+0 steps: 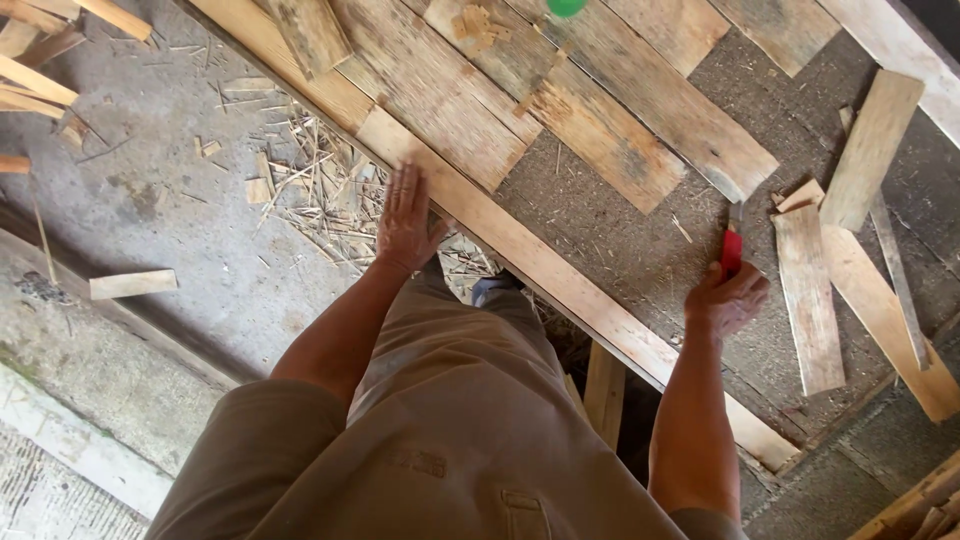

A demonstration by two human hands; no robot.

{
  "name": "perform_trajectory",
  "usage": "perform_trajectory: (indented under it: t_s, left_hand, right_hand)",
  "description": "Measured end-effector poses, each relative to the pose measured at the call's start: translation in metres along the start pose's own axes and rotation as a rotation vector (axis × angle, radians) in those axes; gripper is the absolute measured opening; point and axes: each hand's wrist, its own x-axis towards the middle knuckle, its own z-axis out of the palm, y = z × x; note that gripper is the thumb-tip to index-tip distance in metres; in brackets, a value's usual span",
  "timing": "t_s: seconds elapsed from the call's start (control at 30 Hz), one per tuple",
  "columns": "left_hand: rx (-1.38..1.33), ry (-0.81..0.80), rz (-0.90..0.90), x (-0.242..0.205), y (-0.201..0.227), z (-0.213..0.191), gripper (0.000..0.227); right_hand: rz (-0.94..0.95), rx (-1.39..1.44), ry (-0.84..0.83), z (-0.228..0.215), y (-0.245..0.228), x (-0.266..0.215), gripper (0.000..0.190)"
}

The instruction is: The recorder is using a utility knife and tape to repair or patch thin wooden veneer/panels on a workshop bench.

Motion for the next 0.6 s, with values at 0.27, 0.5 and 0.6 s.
perform_trajectory:
  t_s: [0.27, 0.5, 0.6]
  left_hand:
    - [-0.001, 0.07, 0.022, 0.024, -0.086, -0.04, 0.094]
    - [-0.198, 0.069, 0.282, 0.036, -0.132, -0.055, 0.083]
    - [-0.153, -0.005, 0.318, 0.048, -0.14, -0.073, 0.076]
  right_hand:
    - [-0.045, -0.018, 0.273, -0.02, -0.096, -0.02, 0.024]
    - [-0.398, 0.371, 0.168, -0.005, -0.3, -0.036, 0.005]
    - [-0.531, 0.306, 0.096, 0.012, -0.375, -0.033, 0.009]
